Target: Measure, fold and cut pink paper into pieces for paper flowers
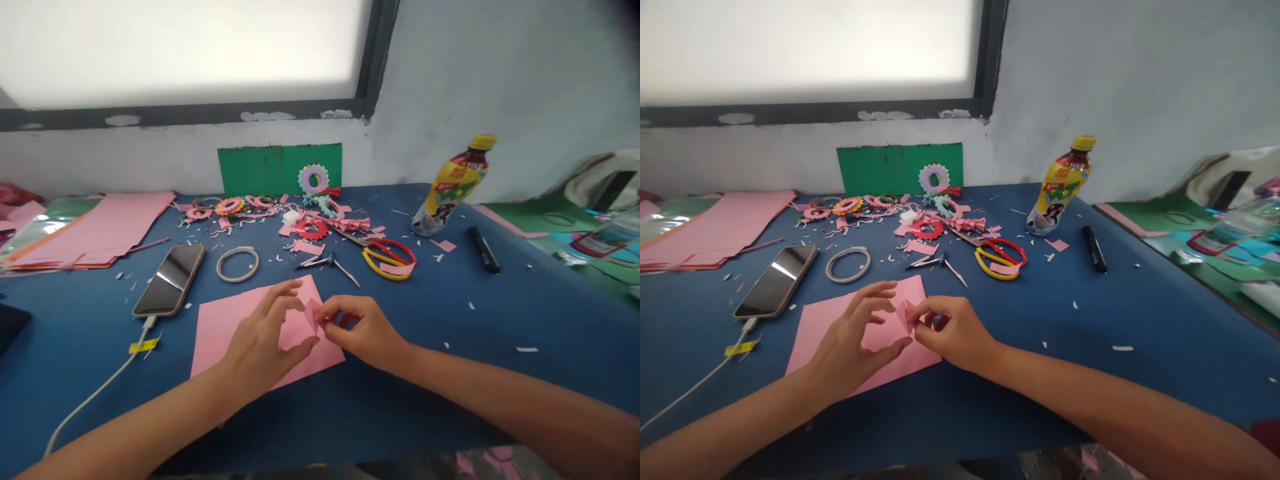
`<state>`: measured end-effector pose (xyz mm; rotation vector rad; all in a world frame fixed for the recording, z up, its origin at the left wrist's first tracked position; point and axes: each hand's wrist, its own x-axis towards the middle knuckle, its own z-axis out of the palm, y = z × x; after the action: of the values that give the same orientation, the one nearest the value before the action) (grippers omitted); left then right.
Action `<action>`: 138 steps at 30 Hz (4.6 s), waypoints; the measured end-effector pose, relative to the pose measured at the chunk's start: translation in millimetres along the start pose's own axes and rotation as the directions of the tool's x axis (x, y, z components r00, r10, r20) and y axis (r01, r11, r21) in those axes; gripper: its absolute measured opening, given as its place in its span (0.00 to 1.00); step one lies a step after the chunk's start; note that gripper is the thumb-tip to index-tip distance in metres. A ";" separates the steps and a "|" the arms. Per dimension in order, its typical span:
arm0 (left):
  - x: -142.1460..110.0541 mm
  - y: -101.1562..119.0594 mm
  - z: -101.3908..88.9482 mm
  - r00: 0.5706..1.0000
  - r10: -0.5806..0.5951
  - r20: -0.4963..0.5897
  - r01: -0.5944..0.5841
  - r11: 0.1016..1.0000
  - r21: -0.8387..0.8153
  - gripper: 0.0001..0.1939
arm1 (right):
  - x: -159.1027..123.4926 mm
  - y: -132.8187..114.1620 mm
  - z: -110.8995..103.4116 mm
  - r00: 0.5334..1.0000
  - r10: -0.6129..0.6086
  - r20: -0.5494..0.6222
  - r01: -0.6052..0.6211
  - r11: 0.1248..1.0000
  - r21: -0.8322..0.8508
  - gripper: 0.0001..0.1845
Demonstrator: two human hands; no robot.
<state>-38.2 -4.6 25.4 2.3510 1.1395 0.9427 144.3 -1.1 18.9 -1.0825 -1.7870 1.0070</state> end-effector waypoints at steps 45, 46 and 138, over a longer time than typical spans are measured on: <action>13.4 0.2 -3.2 0.726 -0.437 0.531 0.688 0.459 -0.562 0.13 | 2.7 14.5 -4.3 0.971 -0.237 0.023 0.231 0.917 -0.325 0.10; 13.5 -0.2 -3.2 0.732 -0.439 0.521 0.681 0.456 -0.573 0.12 | 2.9 13.6 -4.4 0.976 -0.217 0.029 0.215 0.928 -0.303 0.11; 3.1 -6.7 5.2 0.935 -0.335 0.114 0.304 0.925 0.227 0.08 | 11.6 14.6 12.5 0.999 0.046 -0.009 -0.041 0.761 -0.647 0.08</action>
<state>-36.8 1.7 19.2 2.2445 1.5617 0.5439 133.6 11.5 3.7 -1.5357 -2.1947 0.3903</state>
